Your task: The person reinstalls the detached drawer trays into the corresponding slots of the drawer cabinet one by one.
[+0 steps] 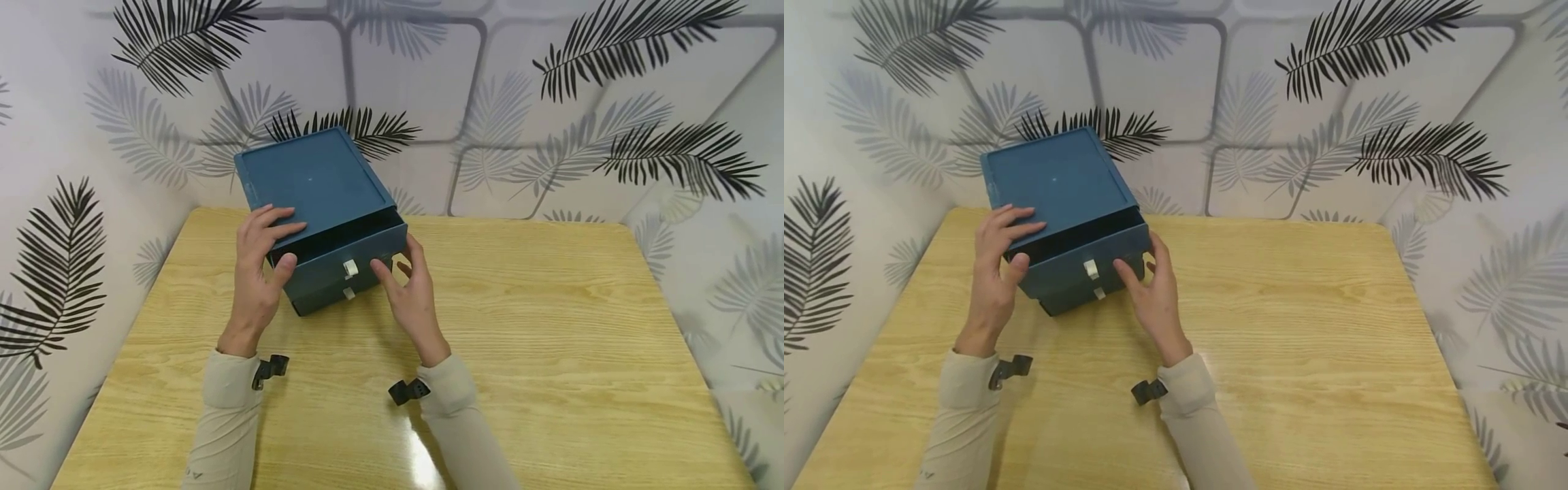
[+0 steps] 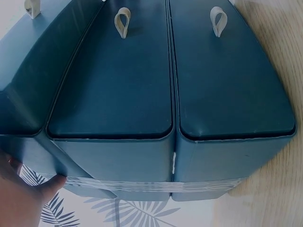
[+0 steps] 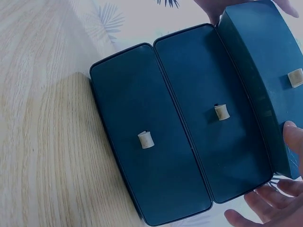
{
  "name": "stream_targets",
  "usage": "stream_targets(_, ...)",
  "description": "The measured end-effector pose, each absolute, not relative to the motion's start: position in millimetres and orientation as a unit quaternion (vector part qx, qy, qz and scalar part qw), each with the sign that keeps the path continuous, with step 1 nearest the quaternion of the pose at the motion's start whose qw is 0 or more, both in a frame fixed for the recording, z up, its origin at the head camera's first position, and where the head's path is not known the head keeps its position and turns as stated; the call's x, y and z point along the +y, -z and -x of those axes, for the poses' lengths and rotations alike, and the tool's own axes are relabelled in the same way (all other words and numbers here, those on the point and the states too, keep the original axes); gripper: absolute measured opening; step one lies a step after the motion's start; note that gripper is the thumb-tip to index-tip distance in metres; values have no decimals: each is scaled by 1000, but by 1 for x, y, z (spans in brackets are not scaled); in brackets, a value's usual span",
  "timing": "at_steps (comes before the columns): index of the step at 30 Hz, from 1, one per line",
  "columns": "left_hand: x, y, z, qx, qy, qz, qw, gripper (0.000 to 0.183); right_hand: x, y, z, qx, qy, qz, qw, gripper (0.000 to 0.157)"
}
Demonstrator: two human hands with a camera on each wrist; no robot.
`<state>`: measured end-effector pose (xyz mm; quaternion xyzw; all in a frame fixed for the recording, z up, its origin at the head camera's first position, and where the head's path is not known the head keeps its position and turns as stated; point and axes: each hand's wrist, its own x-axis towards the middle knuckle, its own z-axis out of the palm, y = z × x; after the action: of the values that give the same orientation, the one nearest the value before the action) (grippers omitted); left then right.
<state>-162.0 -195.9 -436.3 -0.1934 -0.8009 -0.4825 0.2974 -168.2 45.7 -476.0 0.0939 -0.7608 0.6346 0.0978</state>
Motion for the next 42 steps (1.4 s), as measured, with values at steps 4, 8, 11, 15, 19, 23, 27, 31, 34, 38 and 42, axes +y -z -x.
stream_targets(4, -195, 436, 162, -803, 484, 190, 292, 58, 45, 476, 168, -763, -634, -82, 93, 68)
stream_targets(8, -194, 435, 163, -801, 487, 188, 293, 53, 46, 476, 170, -764, -633, -84, 96, 64)
stream_targets(11, -193, 435, 163, -800, 490, 185, 293, 52, 47, 478, 171, -763, -634, -87, 95, 61)
stream_targets(15, -193, 436, 164, -802, 491, 180, 290, 49, 48, 482, 170, -762, -637, -83, 87, 58)
stream_targets(19, -193, 436, 164, -802, 492, 176, 290, 46, 49, 485, 169, -762, -638, -81, 80, 58)
stream_targets(23, -193, 436, 163, -799, 495, 178, 292, 44, 51, 490, 167, -762, -639, -80, 70, 58)
stream_targets(27, -194, 436, 163, -798, 492, 180, 297, 42, 51, 497, 165, -761, -642, -78, 53, 59)
stream_targets(31, -194, 438, 163, -803, 481, 180, 301, 41, 52, 501, 164, -757, -647, -82, 46, 60)
stream_targets(34, -194, 438, 163, -805, 480, 175, 302, 38, 52, 500, 164, -757, -647, -81, 43, 60)
stream_targets(38, -194, 438, 163, -804, 481, 169, 305, 33, 53, 502, 164, -758, -646, -79, 38, 59)
stream_targets(42, -193, 439, 164, -802, 479, 166, 314, 32, 54, 503, 164, -759, -645, -78, 33, 59)
